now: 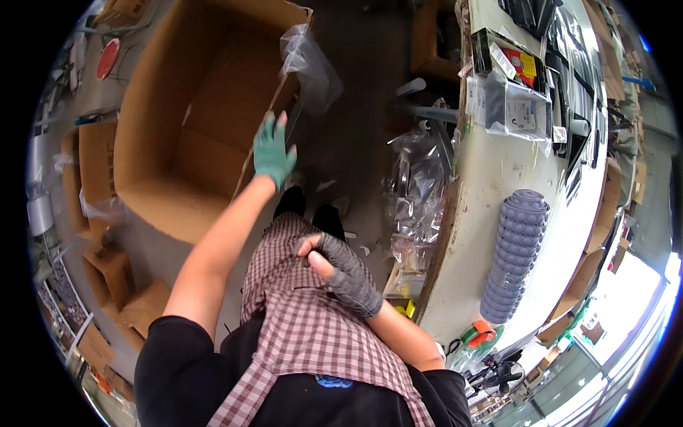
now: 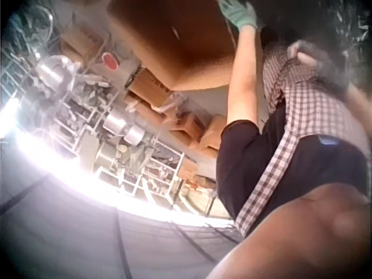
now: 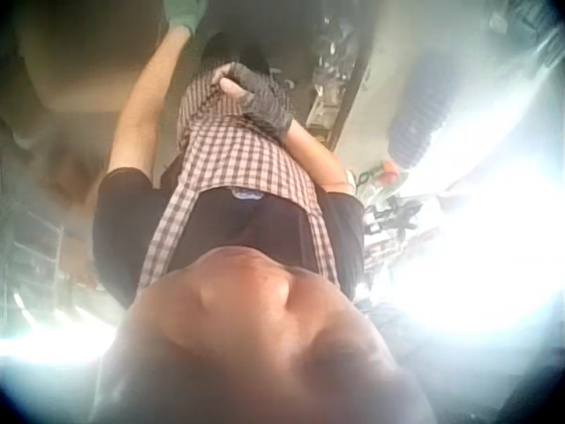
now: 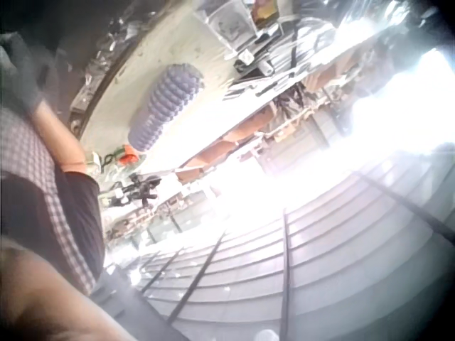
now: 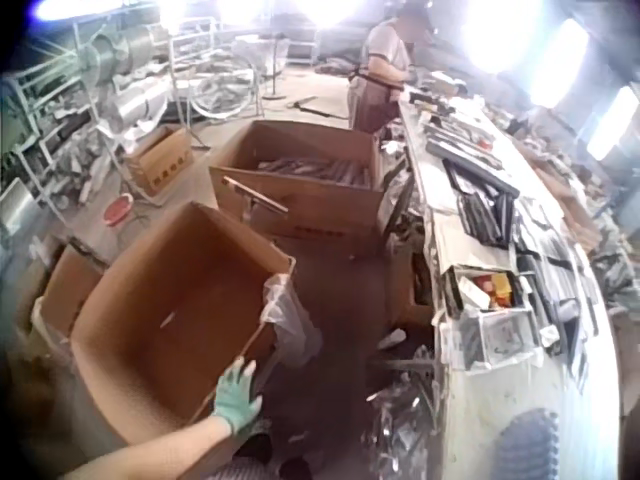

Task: The person rolls a gray textured mat, slides a plastic sleeve over it, and places it into a larger plastic bag before using shears to trim the excess plastic.

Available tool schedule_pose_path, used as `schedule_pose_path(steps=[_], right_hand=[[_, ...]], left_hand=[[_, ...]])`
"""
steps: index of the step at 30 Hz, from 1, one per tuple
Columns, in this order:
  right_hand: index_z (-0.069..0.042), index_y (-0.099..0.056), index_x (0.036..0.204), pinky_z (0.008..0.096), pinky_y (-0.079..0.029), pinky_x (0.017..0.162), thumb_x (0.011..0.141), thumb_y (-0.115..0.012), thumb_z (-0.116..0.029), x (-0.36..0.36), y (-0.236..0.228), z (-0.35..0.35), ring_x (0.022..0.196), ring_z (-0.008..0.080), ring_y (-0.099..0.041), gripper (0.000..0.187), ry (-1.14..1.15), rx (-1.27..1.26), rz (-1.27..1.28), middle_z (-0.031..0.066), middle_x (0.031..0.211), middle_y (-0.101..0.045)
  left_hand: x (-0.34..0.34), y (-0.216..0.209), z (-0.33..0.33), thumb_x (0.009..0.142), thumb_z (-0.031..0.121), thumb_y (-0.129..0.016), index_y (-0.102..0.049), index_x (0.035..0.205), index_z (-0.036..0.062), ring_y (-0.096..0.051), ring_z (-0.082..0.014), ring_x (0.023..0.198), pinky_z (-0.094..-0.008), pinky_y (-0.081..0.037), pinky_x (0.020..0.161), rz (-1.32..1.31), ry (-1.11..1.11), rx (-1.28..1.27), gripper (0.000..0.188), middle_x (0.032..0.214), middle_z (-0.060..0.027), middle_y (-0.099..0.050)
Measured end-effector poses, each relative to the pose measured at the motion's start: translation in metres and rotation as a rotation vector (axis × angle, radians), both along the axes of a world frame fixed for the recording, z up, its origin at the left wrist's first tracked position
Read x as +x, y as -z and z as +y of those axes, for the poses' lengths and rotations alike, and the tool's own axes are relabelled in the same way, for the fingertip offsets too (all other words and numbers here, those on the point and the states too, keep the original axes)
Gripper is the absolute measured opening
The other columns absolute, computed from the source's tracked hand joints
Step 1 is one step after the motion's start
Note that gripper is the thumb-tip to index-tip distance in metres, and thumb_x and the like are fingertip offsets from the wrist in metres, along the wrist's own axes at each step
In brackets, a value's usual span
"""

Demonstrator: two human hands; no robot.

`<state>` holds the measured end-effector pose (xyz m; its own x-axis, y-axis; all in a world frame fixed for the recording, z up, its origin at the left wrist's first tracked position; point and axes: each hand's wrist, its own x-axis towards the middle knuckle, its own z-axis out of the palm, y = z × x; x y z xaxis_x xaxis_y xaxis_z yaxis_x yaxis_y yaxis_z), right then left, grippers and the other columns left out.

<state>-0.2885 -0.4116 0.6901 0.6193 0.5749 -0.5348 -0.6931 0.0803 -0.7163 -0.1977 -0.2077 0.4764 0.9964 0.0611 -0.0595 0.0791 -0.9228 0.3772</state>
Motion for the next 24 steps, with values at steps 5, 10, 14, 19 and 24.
schedule_pose_path(steps=[5,10,14,19,24], right_hand=[[-0.005,-0.057,0.103,0.0258,-0.041,0.087,0.097,-0.05,-0.027,-0.028,0.085,0.011,0.092,0.0093,-0.049,0.024,0.096,-0.136,0.099,0.0009,0.099,-0.055],[-0.004,-0.058,0.112,0.0305,-0.042,0.093,0.097,-0.048,-0.04,-0.011,0.163,0.017,0.101,0.0144,-0.053,0.041,0.356,-0.008,0.266,0.0052,0.109,-0.058],[0.0,-0.049,0.128,0.0379,-0.04,0.101,0.084,-0.043,-0.071,0.045,0.181,0.041,0.118,0.024,-0.049,0.084,0.678,0.262,0.768,0.0135,0.126,-0.054],[0.001,-0.051,0.127,0.0385,-0.045,0.096,0.072,-0.038,-0.087,0.075,0.225,0.038,0.113,0.0278,-0.054,0.105,0.68,0.366,0.738,0.0153,0.124,-0.057],[0.002,-0.057,0.114,0.0419,-0.057,0.079,0.067,-0.066,-0.027,0.095,0.153,-0.029,0.083,0.031,-0.065,0.056,0.961,0.668,0.391,0.0161,0.1,-0.066]], left_hand=[[0.169,0.033,0.032,0.076,0.034,-0.072,-0.033,0.143,0.0336,-0.032,-0.0323,0.134,-0.046,-0.026,0.11,0.058,-0.002,0.412,0.078,0.15,-0.0128,-0.026],[0.199,0.039,0.045,0.078,0.017,-0.067,-0.063,0.092,0.0152,-0.054,-0.0296,0.101,-0.0448,-0.035,0.102,-0.365,0.154,0.069,0.014,0.101,-0.0083,-0.059],[0.104,-0.046,0.018,0.082,0.013,-0.065,-0.057,0.084,0.0089,-0.054,-0.0359,0.077,-0.046,-0.044,0.067,-0.54,0.439,-0.264,0.009,0.081,-0.0112,-0.058],[-0.082,-0.119,0.025,0.076,0.02,-0.073,-0.066,0.098,0.0227,-0.064,-0.0241,0.076,-0.0387,-0.053,0.063,-0.203,0.874,-0.603,0.023,0.085,-0.0029,-0.065],[-0.125,-0.109,0.031,0.078,0.026,-0.069,-0.066,0.109,0.0127,-0.061,-0.0316,0.105,-0.0412,-0.045,0.096,0.438,0.716,-0.594,0.034,0.108,-0.0132,-0.065]])
